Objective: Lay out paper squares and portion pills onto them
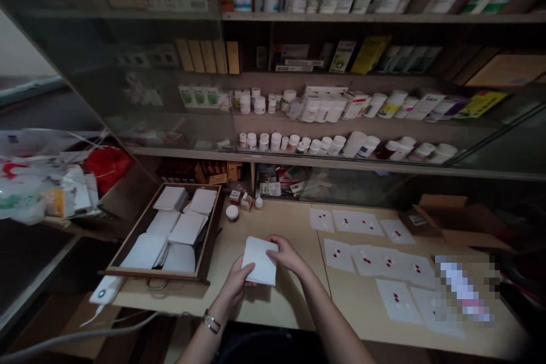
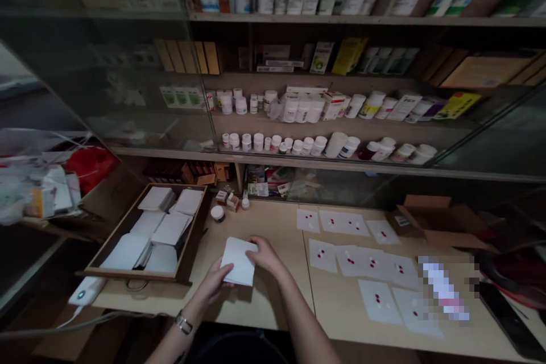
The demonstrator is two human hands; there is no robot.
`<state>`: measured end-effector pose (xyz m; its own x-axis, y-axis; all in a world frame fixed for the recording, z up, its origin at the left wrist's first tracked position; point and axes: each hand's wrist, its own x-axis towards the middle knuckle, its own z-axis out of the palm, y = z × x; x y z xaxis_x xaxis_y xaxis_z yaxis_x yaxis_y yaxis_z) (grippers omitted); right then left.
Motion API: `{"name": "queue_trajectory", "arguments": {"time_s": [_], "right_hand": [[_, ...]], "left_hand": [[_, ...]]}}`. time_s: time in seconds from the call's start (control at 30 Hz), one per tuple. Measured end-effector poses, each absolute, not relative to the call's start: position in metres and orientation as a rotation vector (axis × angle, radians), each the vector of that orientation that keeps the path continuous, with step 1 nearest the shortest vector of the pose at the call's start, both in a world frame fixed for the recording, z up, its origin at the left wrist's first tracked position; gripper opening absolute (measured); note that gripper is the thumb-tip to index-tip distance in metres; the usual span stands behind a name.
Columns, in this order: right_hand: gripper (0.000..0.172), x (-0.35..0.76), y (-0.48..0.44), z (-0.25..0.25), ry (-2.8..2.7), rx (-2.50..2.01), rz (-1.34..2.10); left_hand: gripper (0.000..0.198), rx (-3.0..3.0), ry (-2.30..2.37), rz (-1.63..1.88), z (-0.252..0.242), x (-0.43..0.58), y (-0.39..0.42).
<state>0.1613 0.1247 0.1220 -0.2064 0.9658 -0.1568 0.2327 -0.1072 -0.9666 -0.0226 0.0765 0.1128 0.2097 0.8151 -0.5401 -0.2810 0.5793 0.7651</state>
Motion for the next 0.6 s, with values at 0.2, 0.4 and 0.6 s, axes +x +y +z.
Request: {"name": "queue_trajectory", "arguments": {"time_s": [0.2, 0.4, 0.6], "right_hand": [[0.047, 0.14, 0.095, 0.065, -1.152, -1.606, 1.14], [0.063, 0.108, 0.063, 0.055, -1.399, -1.681, 0.97], [0.062, 0.102, 0.06, 0.064, -1.422, -1.666, 0.921]], "left_hand": [[0.056, 0.533, 1.251, 0.99, 0.088, -0.013, 0.076], [0.057, 0.523, 1.298, 1.044, 0.069, -0.016, 0.072], [0.058, 0.519, 1.295, 1.074, 0.063, -0.019, 0.069]]}}
